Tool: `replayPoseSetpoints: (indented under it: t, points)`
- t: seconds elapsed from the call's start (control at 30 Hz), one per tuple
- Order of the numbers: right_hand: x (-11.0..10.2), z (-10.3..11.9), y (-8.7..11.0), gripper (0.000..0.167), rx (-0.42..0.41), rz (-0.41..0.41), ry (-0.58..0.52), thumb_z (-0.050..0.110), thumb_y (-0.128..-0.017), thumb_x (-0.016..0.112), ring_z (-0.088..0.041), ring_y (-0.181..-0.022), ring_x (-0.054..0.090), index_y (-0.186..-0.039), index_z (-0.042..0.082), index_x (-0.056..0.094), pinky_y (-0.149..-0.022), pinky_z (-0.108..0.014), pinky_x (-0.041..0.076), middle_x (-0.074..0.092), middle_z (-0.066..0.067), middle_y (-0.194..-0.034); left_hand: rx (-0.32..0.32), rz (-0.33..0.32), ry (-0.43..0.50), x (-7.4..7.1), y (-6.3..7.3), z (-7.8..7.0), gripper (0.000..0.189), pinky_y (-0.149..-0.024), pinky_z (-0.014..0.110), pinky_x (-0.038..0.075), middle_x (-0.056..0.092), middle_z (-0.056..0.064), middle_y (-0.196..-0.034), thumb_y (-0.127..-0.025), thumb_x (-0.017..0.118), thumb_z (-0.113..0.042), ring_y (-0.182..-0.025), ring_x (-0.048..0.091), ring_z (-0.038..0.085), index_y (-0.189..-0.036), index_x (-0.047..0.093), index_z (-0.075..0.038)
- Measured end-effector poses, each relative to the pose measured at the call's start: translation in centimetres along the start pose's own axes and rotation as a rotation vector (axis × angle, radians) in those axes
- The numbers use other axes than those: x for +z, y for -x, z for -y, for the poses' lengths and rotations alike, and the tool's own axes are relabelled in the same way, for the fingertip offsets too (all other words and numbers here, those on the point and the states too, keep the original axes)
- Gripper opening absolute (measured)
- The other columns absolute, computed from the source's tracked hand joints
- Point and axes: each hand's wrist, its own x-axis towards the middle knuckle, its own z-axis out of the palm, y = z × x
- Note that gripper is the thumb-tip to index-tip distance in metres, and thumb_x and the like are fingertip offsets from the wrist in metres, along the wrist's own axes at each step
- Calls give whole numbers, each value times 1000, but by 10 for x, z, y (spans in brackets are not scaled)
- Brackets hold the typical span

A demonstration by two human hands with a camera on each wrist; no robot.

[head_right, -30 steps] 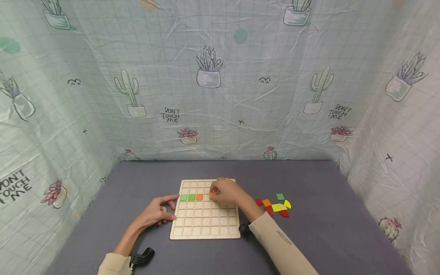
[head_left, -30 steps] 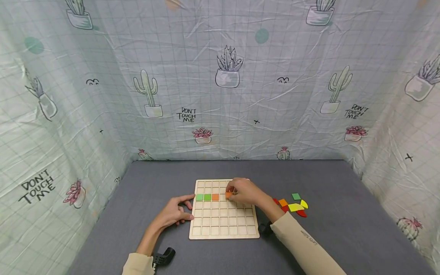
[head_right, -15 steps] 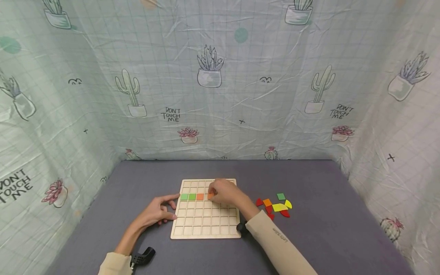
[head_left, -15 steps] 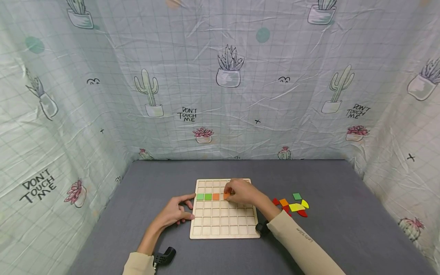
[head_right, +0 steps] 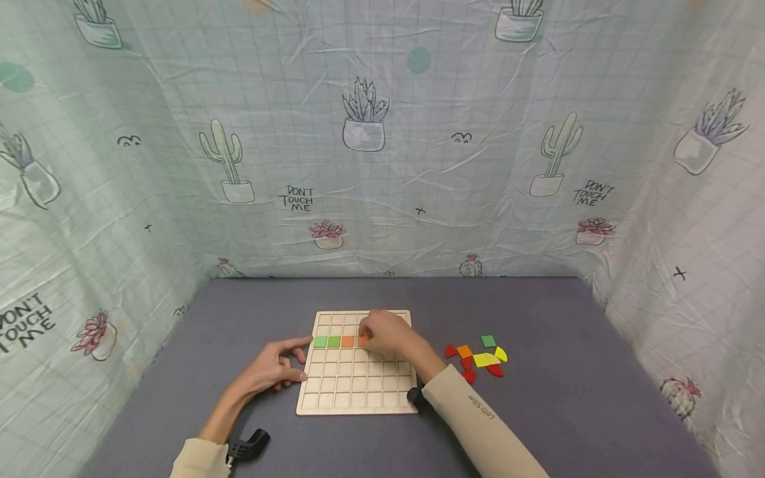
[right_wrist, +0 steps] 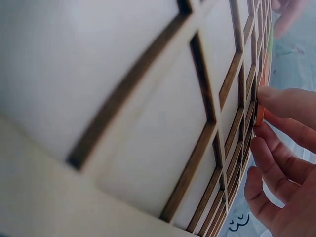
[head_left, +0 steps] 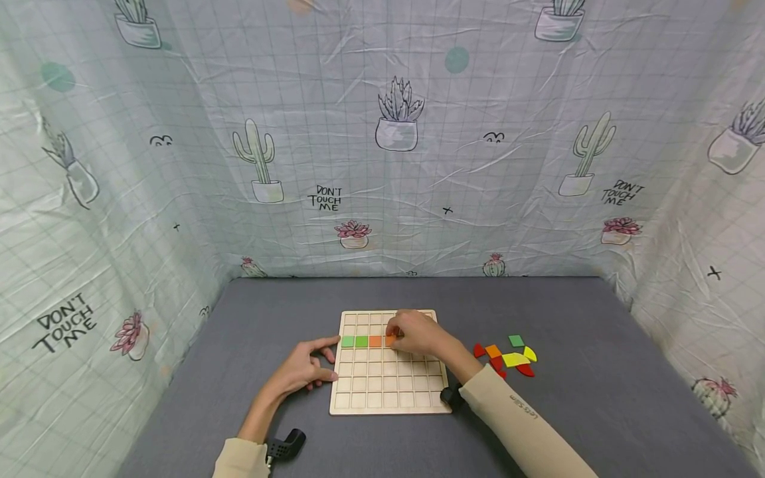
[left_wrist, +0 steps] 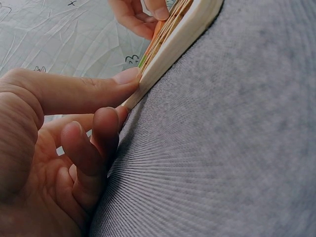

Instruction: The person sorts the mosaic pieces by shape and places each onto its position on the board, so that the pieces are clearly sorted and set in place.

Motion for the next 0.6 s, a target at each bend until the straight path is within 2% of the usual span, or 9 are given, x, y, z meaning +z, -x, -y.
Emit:
replayPoseSetpoints:
  t: [0.23,0.6]
  points:
    - [3,1,-2,17,23,0,-5,23,-91,81,-11,-90,64,-107,17,79,-76,-28,53,69,2,-101,4,1,11,0,0,-1,80,-41,27,46,63,19,-103,-79,86,-7,-49,53,10,-151,52,-3]
    - [2,4,-1,17,28,-7,-18,22,-91,80,-12,-89,64,-107,16,80,-75,-29,53,69,2,-100,10,1,-14,-1,0,-1,80,-41,28,46,63,18,-102,-80,86,-7,-50,53,9,-151,51,-2]
